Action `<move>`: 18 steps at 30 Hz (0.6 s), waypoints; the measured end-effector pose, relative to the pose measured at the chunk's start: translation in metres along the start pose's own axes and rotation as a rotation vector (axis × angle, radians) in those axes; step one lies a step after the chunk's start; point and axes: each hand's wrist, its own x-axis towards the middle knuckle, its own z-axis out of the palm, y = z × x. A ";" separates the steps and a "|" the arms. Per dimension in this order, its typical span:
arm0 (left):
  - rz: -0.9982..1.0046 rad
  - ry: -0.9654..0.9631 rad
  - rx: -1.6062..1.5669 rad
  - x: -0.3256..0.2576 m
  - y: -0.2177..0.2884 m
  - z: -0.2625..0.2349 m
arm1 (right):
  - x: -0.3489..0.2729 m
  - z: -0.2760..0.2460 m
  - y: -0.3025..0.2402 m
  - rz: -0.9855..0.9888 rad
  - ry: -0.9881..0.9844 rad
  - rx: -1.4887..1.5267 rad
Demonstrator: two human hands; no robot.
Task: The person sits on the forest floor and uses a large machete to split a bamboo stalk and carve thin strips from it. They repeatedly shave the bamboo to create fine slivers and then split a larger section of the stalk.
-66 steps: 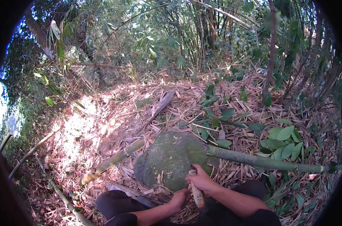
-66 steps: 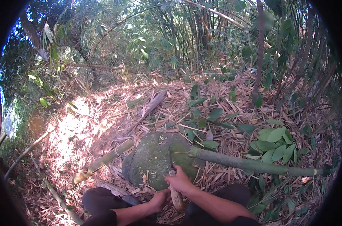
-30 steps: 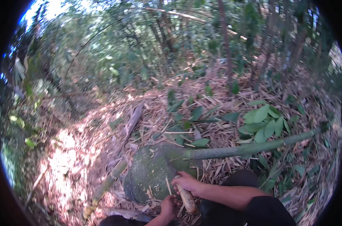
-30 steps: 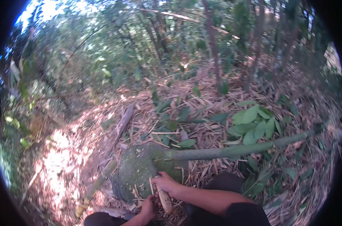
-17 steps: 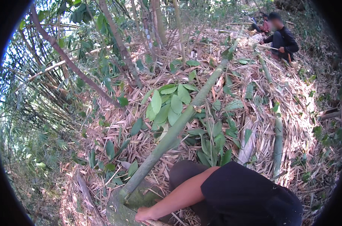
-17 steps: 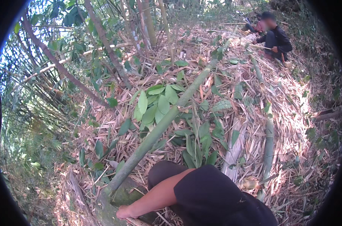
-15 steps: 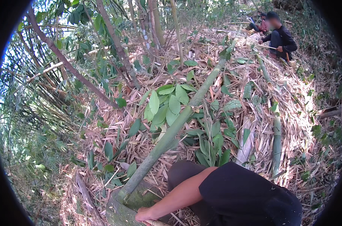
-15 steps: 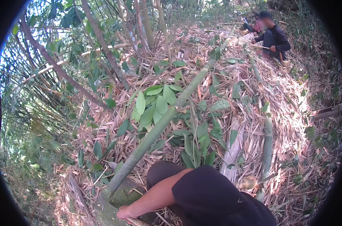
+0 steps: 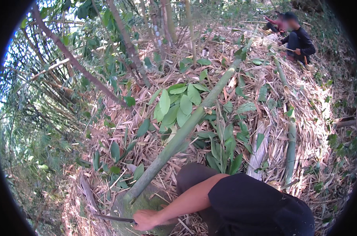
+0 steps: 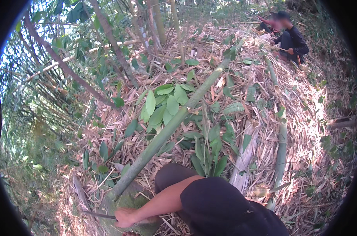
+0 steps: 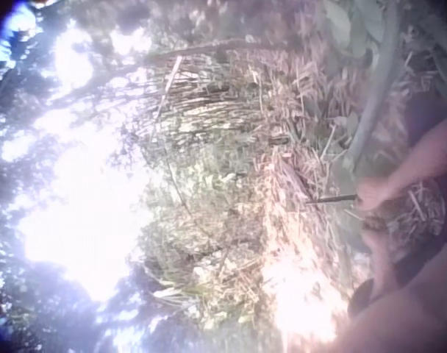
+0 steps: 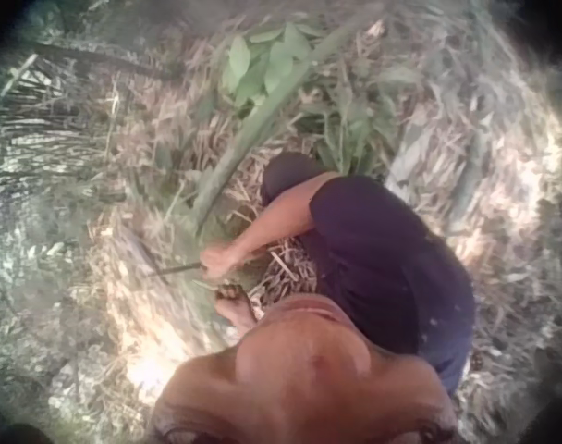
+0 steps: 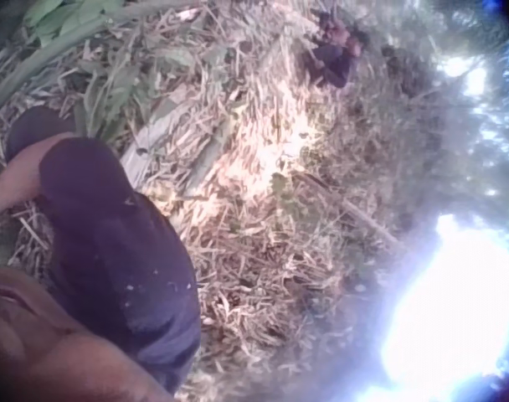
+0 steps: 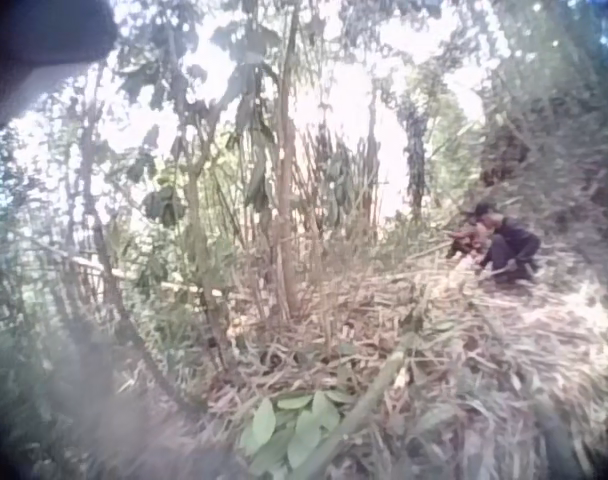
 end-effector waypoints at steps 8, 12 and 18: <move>0.324 -0.143 0.091 -0.009 0.046 0.011 | -0.008 -0.046 -0.062 -0.358 0.252 -0.089; 0.412 -0.377 0.074 -0.020 0.066 0.011 | -0.017 -0.049 -0.069 -0.293 0.279 -0.199; 0.451 -0.315 0.301 -0.041 0.065 -0.021 | -0.014 -0.059 -0.101 -0.743 0.413 -0.202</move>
